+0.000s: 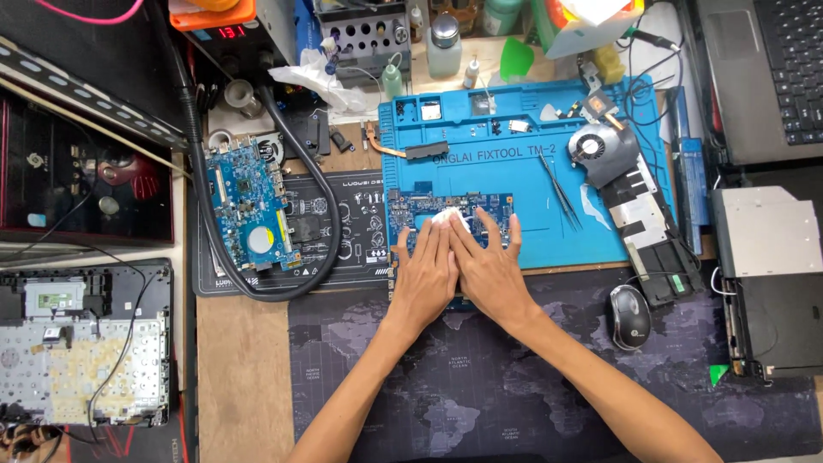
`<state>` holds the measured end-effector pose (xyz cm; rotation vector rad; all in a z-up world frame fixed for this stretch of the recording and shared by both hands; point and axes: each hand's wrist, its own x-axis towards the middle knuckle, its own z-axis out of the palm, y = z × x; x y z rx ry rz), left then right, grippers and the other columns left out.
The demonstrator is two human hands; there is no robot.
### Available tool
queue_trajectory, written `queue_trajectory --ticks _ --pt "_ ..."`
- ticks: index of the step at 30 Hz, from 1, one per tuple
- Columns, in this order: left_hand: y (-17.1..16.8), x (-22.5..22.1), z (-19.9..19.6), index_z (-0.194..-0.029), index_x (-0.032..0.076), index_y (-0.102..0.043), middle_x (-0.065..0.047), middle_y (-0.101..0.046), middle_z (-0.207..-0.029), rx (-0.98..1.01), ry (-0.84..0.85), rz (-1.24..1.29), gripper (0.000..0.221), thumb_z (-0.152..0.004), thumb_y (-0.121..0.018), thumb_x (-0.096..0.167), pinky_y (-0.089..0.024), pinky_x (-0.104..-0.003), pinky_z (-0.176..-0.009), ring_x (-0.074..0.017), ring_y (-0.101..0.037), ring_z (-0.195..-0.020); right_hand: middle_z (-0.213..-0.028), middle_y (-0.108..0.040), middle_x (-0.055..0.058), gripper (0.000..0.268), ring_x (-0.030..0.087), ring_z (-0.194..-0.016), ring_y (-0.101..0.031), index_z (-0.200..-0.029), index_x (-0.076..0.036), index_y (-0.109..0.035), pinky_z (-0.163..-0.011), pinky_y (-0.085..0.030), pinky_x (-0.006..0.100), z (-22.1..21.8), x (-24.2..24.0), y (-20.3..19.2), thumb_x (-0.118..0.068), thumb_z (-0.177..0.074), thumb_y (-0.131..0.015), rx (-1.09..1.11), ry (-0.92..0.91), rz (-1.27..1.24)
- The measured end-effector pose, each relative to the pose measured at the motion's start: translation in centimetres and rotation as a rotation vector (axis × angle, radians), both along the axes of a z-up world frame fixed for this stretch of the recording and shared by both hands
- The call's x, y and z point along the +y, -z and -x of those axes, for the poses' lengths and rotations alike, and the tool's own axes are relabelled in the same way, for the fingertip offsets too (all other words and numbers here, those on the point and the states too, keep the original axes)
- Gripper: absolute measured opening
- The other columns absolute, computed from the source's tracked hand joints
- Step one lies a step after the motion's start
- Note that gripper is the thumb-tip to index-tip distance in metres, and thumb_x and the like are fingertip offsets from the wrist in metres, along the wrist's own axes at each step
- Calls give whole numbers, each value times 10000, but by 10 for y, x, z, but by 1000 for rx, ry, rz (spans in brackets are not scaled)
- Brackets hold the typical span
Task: Cleaning and inspecting a laptop motherboard at a repair bench using a cloth, probe, and heat gun.
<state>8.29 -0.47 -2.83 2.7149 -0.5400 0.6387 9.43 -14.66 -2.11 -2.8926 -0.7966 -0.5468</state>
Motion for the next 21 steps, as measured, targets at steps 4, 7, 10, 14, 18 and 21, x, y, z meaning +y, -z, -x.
queue_trajectory --ticks 4,7,10,14,18,21 --pt "-2 0 -2 -1254 -104 -615 -286 -642 -1224 7 -2 23 410 -1020 -405 158 -277 -556 -1150 -378 -556 -1284 -1436 -634 35 423 358 -1420 -439 -1370 -120 -637 -1192 -14 652 -2 1 5 -179 -974 -499 -6 -2 6" --pt "-4 3 0 -1228 -115 -621 -285 -646 -1204 12 16 30 409 -1023 -394 157 -279 -554 -1159 -379 -566 -1260 -1459 -619 29 448 346 -1428 -431 -1396 -114 -618 -1199 -10 661 2 2 8 -153 -969 -487 20 -8 7" --pt "-1 2 -6 -1233 -119 -612 -290 -639 -1204 4 40 36 406 -1016 -401 150 -294 -553 -1160 -386 -565 -1256 -1450 -626 22 427 342 -1422 -433 -1383 -108 -624 -1202 -38 668 -2 2 5 -159 -980 -493 24 2 5" --pt "0 3 -8 -1213 -133 -622 -298 -648 -1171 27 62 38 404 -1023 -391 138 -295 -545 -1169 -390 -580 -1224 -1423 -646 24 403 337 -1415 -440 -1355 -94 -642 -1199 -56 684 -4 4 -2 -128 -981 -497 41 -13 -17" --pt "2 1 -7 -1188 -158 -612 -321 -639 -1147 34 75 54 391 -1001 -412 121 -329 -518 -1174 -412 -587 -1197 -1432 -640 27 421 323 -1428 -425 -1361 -88 -629 -1199 -31 693 -4 1 0 -129 -966 -489 71 -28 -7" --pt "4 1 -10 -1184 -155 -614 -316 -639 -1136 19 80 47 387 -1000 -415 121 -345 -508 -1172 -414 -593 -1184 -1415 -653 43 408 322 -1426 -435 -1353 -89 -636 -1197 -39 690 -5 2 1 -123 -975 -487 63 -30 0"
